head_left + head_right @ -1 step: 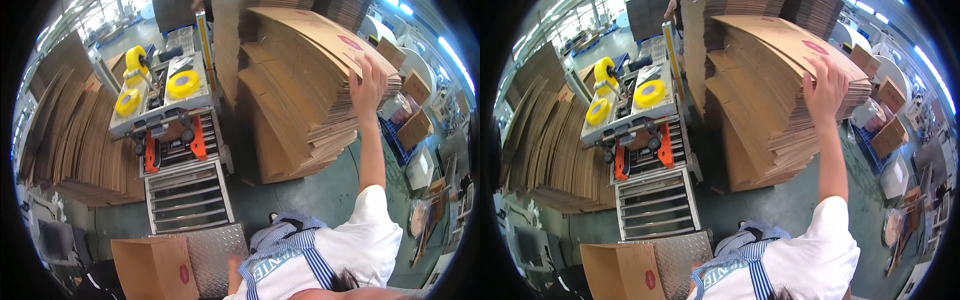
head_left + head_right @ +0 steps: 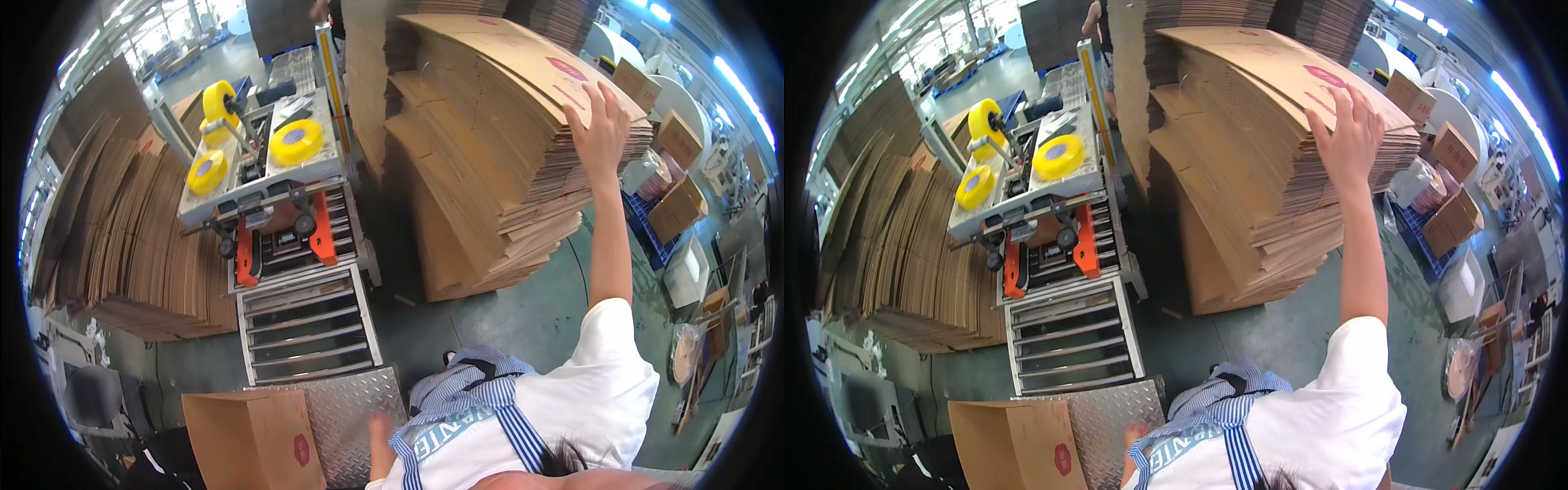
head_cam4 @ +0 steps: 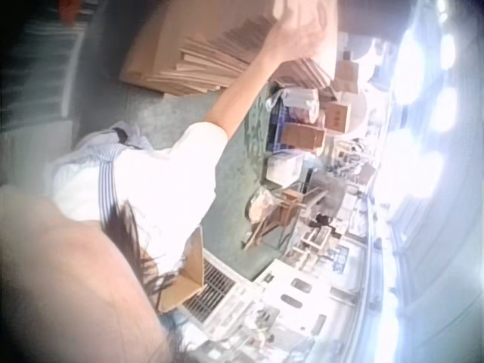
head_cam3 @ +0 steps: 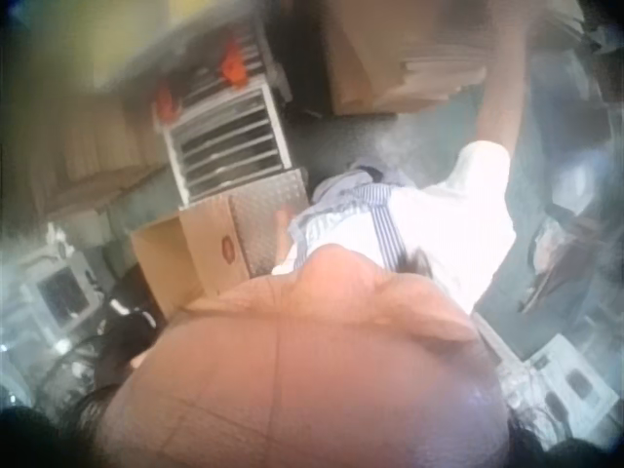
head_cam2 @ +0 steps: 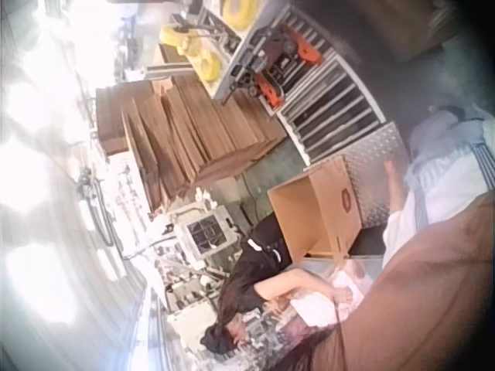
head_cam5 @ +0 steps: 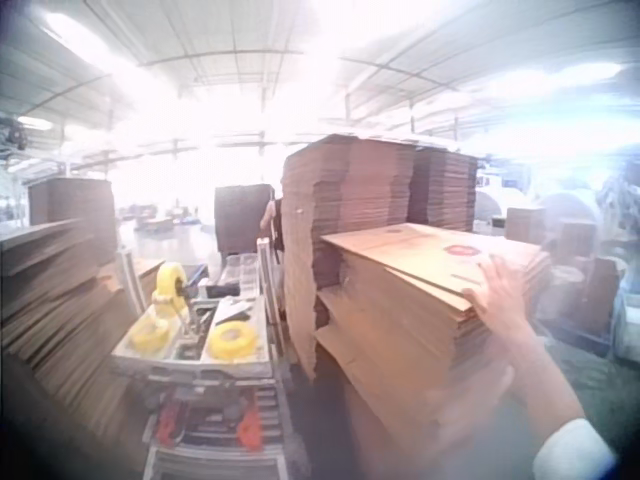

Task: The person packs pink rectangular packages into a cardboard box, places bubble wrap inside, and closes the box flaps. They then move the sealed box to a stack and repeat the process with a new box.

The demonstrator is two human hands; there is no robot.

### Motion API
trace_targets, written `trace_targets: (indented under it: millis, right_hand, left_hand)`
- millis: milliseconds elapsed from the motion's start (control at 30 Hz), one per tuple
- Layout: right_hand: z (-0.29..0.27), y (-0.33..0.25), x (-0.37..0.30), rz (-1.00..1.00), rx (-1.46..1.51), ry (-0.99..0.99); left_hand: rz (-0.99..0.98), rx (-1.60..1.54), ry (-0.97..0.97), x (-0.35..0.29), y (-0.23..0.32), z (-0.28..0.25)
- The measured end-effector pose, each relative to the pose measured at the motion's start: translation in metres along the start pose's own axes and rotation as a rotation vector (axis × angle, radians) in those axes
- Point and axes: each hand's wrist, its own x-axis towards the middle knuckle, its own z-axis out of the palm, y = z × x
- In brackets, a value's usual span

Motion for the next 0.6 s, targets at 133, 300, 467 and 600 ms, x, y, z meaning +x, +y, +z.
trace_targets:
  millis: [133,300,467,600]
  right_hand:
    - [0.015,0.058,-0.031,-0.083,0.087,-0.201]
    - [-0.027,0.061,-0.058,-0.234,0.397,0.060]
    - [-0.104,0.072,-0.048,-0.471,0.632,0.298]
    - [-0.106,0.076,-0.026,-0.595,1.130,0.373]
  left_hand:
    - [0.065,-0.153,0.136,0.024,0.084,0.063]
    - [0.131,-0.157,-0.038,-0.026,0.172,0.123]
    - [0.672,-0.161,-0.051,-0.096,0.310,0.166]
    - [1.171,0.126,0.617,-0.199,0.402,0.184]
